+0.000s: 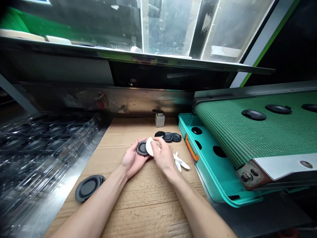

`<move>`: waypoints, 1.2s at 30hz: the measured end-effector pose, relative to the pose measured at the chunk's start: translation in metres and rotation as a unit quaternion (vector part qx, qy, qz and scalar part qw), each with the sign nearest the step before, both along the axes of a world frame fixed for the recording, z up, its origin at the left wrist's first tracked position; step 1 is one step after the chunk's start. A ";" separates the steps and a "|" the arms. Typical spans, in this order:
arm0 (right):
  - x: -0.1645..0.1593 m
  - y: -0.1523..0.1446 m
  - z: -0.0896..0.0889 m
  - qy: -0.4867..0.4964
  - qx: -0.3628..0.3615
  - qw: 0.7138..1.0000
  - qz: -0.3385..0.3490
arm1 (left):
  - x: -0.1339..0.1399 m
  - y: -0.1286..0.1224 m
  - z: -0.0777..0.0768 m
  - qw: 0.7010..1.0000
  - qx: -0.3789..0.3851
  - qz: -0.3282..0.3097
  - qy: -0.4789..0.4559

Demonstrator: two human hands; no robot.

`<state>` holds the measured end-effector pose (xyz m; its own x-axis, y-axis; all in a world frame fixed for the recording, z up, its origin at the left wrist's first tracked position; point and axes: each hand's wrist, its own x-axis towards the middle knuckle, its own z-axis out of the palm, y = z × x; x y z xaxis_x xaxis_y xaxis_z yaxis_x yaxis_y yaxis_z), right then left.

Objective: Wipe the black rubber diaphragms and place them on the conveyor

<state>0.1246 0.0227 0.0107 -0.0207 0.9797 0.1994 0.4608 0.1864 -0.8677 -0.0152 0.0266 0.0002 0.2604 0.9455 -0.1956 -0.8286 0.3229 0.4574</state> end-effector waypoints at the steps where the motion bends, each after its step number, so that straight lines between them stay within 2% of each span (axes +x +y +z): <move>1: 0.003 -0.001 0.000 0.025 -0.033 0.998 0.038 | -0.001 0.001 0.000 1.000 -0.014 0.011 0.001; 4: 0.006 -0.003 -0.002 0.050 -0.088 0.991 0.092 | -0.001 0.001 -0.002 1.000 -0.003 0.009 0.013; 8: 0.002 -0.001 0.000 0.070 -0.056 0.992 0.084 | 0.004 -0.004 -0.002 0.998 0.056 -0.025 0.034; 13: -0.006 -0.004 0.001 0.120 -0.072 0.981 0.133 | 0.004 -0.006 0.002 0.997 0.037 -0.037 0.060; 18: 0.009 -0.004 0.007 0.042 -0.100 0.979 0.175 | 0.001 -0.004 0.001 0.997 -0.004 -0.041 0.067; 20: 0.018 -0.002 0.012 0.007 -0.087 0.978 0.187 | 0.000 -0.004 0.000 0.997 -0.002 -0.045 0.063; 23: 0.019 0.000 0.017 -0.015 -0.020 0.989 0.143 | 0.001 -0.003 -0.002 0.996 0.011 -0.048 0.070; 26: 0.011 0.001 0.015 -0.013 0.043 0.995 0.095 | 0.001 -0.003 -0.003 0.996 0.011 -0.045 0.078; 28: 0.008 0.002 0.012 -0.032 0.035 0.992 0.118 | 0.001 -0.004 -0.003 0.996 0.006 -0.043 0.079; 31: 0.014 0.003 0.014 -0.067 -0.015 0.982 0.178 | 0.001 -0.004 -0.003 0.997 -0.002 -0.041 0.070; 34: 0.015 0.000 0.016 -0.091 0.030 0.990 0.104 | 0.002 -0.003 -0.003 0.997 -0.010 -0.038 0.059; 36: 0.006 -0.003 0.015 -0.148 0.075 0.985 0.039 | 0.003 -0.002 -0.002 0.998 -0.010 -0.038 0.054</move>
<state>0.1309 0.0202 0.0260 -0.1728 0.9332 0.3151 0.6684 0.3461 -0.6584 -0.0123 0.0247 -0.0021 0.3078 0.9195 -0.2446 -0.7470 0.3927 0.5364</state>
